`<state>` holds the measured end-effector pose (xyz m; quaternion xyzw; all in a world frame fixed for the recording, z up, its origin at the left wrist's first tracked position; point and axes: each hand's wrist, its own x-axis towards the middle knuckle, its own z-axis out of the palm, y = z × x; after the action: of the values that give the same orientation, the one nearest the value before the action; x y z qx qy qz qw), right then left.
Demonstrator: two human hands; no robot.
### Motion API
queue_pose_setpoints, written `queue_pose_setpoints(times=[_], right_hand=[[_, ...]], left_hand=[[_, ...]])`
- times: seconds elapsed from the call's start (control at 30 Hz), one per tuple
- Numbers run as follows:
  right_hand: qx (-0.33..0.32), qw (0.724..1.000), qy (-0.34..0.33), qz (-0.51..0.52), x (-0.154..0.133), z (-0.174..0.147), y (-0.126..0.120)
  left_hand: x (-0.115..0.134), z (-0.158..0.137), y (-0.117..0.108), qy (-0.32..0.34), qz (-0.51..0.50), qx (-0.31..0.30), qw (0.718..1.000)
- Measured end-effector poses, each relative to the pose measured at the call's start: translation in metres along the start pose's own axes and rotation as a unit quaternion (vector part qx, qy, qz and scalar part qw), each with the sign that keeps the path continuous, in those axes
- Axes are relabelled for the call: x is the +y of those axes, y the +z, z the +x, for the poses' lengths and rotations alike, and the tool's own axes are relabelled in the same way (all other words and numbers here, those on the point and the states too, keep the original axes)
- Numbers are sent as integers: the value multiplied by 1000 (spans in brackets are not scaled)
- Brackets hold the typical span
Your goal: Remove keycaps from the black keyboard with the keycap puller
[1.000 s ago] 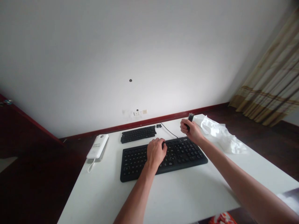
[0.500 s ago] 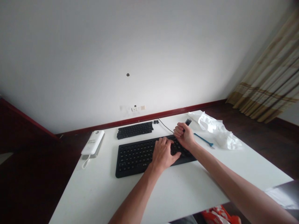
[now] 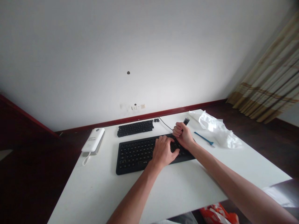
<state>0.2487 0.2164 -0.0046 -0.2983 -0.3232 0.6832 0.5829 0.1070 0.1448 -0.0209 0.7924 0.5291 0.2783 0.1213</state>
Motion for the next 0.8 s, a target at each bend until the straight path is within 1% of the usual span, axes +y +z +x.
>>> queue_pose_setpoints(times=[0.2, 0.33, 0.47, 0.67, 0.73, 0.8], right_hand=[[-8, 1000, 5, -21, 1, -5, 8], [-3, 1000, 8, 0, 1, -4, 6], [9, 999, 21, 22, 0, -1, 3], [15, 999, 34, 10, 0, 0, 5], [12, 999, 42, -4, 0, -1, 5], [6, 999, 47, -27, 2, -1, 5]], left_hand=[[0, -1, 3, -6, 4, 7, 1000], [3, -2, 5, -21, 25, 15, 999], [3, -1, 4, -24, 13, 8, 1000], [-1, 1, 1, -19, 1, -6, 1000], [-2, 1, 2, -11, -7, 2, 1000], [-4, 1, 3, -11, -14, 23, 1000]])
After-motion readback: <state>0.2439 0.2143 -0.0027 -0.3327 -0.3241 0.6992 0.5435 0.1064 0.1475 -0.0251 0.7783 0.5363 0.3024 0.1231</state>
